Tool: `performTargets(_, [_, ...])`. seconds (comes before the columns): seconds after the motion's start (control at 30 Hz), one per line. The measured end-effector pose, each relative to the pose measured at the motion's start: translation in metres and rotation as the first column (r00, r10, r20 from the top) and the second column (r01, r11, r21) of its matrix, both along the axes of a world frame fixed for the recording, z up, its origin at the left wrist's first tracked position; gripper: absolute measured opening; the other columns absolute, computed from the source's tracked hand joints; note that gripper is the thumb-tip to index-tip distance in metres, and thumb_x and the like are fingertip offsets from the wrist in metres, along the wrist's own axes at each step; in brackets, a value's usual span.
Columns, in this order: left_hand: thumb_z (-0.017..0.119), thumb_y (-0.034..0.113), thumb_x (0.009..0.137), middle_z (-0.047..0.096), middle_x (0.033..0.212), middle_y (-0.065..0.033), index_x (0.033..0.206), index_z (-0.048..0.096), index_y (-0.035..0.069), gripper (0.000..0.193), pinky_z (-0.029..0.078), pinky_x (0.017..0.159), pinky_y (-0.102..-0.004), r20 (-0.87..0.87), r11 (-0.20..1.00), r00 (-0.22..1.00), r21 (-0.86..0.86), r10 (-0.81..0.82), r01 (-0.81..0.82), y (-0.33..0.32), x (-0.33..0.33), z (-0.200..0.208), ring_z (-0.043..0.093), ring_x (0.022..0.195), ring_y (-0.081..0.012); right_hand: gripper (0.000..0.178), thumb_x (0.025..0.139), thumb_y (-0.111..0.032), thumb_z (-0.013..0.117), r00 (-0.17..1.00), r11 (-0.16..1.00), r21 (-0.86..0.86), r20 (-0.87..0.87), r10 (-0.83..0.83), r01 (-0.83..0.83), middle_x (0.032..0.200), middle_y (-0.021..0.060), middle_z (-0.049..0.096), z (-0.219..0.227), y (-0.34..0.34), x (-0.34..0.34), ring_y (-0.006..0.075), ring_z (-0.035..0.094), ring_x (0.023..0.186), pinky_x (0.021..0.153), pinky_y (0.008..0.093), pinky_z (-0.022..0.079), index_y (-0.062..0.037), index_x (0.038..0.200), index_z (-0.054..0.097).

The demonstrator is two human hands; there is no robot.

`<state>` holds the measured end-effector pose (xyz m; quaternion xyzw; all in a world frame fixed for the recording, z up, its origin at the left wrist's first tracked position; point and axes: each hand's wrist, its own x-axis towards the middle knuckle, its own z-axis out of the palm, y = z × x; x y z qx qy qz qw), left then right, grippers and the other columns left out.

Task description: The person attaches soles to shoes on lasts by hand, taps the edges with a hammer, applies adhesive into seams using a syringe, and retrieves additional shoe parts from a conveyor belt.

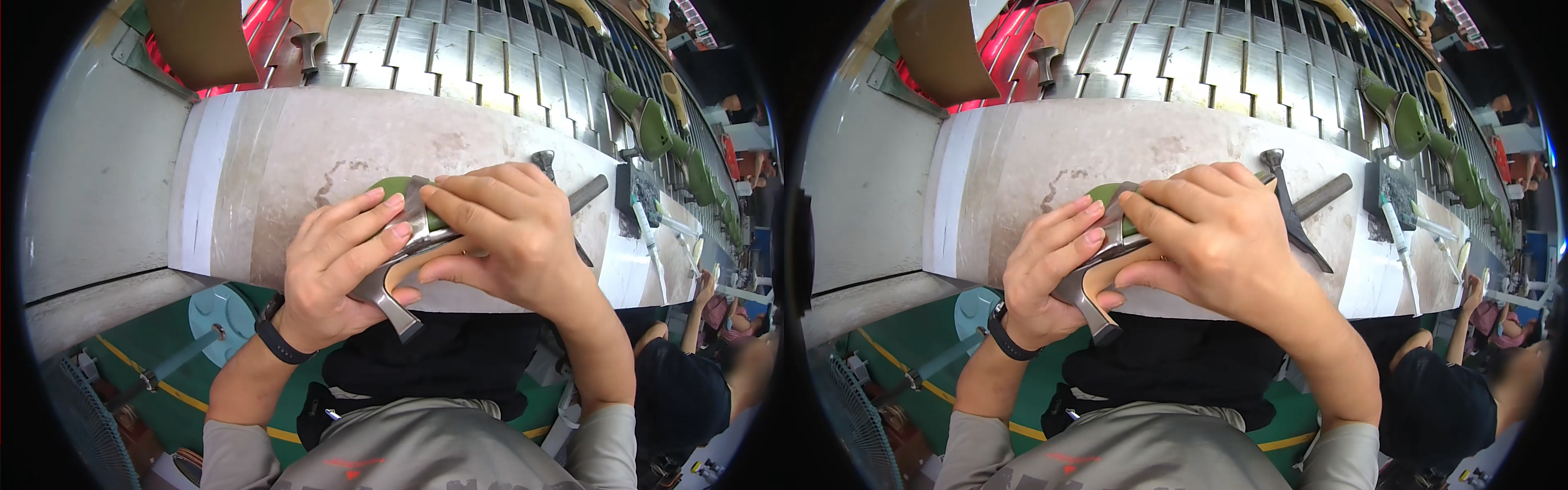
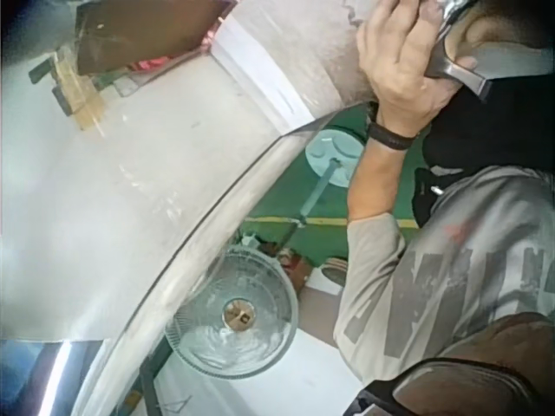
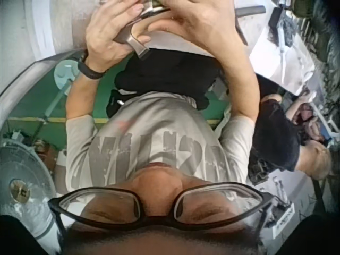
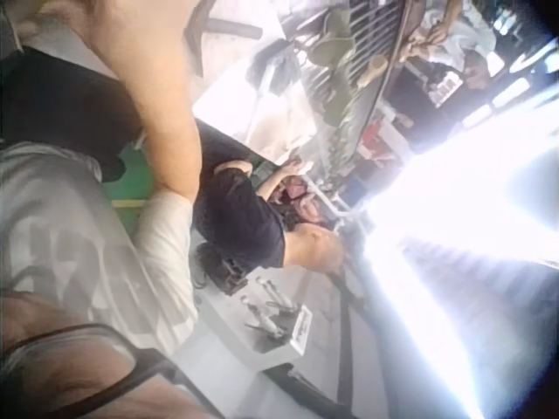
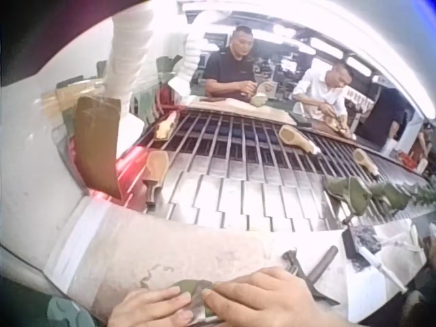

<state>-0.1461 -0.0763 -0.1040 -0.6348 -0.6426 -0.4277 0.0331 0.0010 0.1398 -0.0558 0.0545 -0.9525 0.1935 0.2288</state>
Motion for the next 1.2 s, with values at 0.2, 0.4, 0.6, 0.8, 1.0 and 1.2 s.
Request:
performTargets(0.2, [0.092, 0.038, 0.079, 0.074, 0.135, -0.0139, 0.13, 0.073, 0.01, 0.061, 0.054, 0.091, -0.0453, 0.059, 0.998, 0.997, 0.039, 0.048, -0.05, 0.001, 0.003, -0.006, 0.07, 0.124, -0.0372, 0.054, 0.074, -0.041, 0.085, 0.999, 0.998, 0.06, -0.036, -0.021, 0.023, 0.108, 0.0066, 0.077, -0.002, -0.01, -0.004, 0.0221, 0.075, 0.097, 0.079, 0.0346, 0.054, -0.0051, 0.113, 0.078])
performTargets(0.4, [0.086, 0.047, 0.088, 0.073, 0.133, -0.0184, 0.132, 0.067, 0.006, 0.062, 0.056, 0.091, -0.0468, -0.002, 0.999, 1.0, 0.034, 0.024, -0.024, 0.0, -0.003, -0.011, 0.071, 0.121, -0.0409, 0.052, 0.073, -0.041, 0.087, 0.998, 0.997, 0.066, 0.052, -0.041, 0.038, 0.105, 0.0079, 0.079, 0.009, -0.013, -0.009, 0.0237, 0.078, 0.097, 0.079, 0.0356, 0.058, -0.0043, 0.11, 0.078])
performTargets(0.6, [0.091, 0.036, 0.08, 0.07, 0.142, -0.0105, 0.134, 0.067, 0.011, 0.063, 0.048, 0.099, -0.0509, 0.106, 0.999, 0.993, 0.005, 0.044, -0.044, -0.006, 0.002, -0.014, 0.066, 0.13, -0.0358, 0.053, 0.068, -0.037, 0.094, 0.957, 0.996, -0.047, 0.286, -0.053, 0.07, 0.099, 0.0146, 0.081, 0.036, -0.017, -0.023, 0.0328, 0.08, 0.094, 0.075, 0.0393, 0.06, -0.001, 0.103, 0.08])
performTargets(0.8, [0.09, 0.038, 0.082, 0.064, 0.148, -0.0165, 0.139, 0.06, 0.01, 0.07, 0.046, 0.103, -0.0552, 0.045, 0.998, 0.997, -0.03, 0.064, -0.063, -0.013, 0.006, -0.016, 0.063, 0.133, -0.038, 0.046, 0.062, -0.029, 0.097, 0.711, 0.996, 0.074, 0.697, -0.094, 0.059, 0.089, 0.0125, 0.079, 0.076, -0.024, -0.056, 0.035, 0.076, 0.08, 0.07, 0.0399, 0.06, -0.0015, 0.095, 0.079])
performTargets(1.0, [0.081, 0.056, 0.088, 0.041, 0.165, -0.0301, 0.159, 0.042, 0.0, 0.099, 0.037, 0.112, -0.0621, -0.133, 0.965, 0.981, -0.201, 0.144, -0.169, -0.015, 0.04, -0.008, 0.047, 0.148, -0.0463, 0.053, 0.066, -0.033, 0.095, 0.959, 0.997, 0.039, 0.274, -0.068, 0.06, 0.118, 0.0149, 0.077, 0.028, -0.013, -0.013, 0.0336, 0.074, 0.112, 0.105, 0.0496, 0.053, -0.0055, 0.108, 0.076])
performTargets(1.2, [0.084, 0.063, 0.08, 0.046, 0.162, -0.0278, 0.157, 0.044, -0.002, 0.108, 0.034, 0.118, -0.0627, -0.103, 0.962, 0.988, -0.234, 0.119, -0.14, 0.011, 0.018, 0.026, 0.048, 0.148, -0.0455, 0.046, 0.091, -0.007, 0.076, 0.806, 0.801, -0.141, -0.033, -0.591, 0.582, 0.134, 0.0236, 0.072, -0.028, 0.059, 0.078, 0.0384, 0.07, 0.119, 0.106, 0.0406, 0.054, -0.0022, 0.136, 0.07])
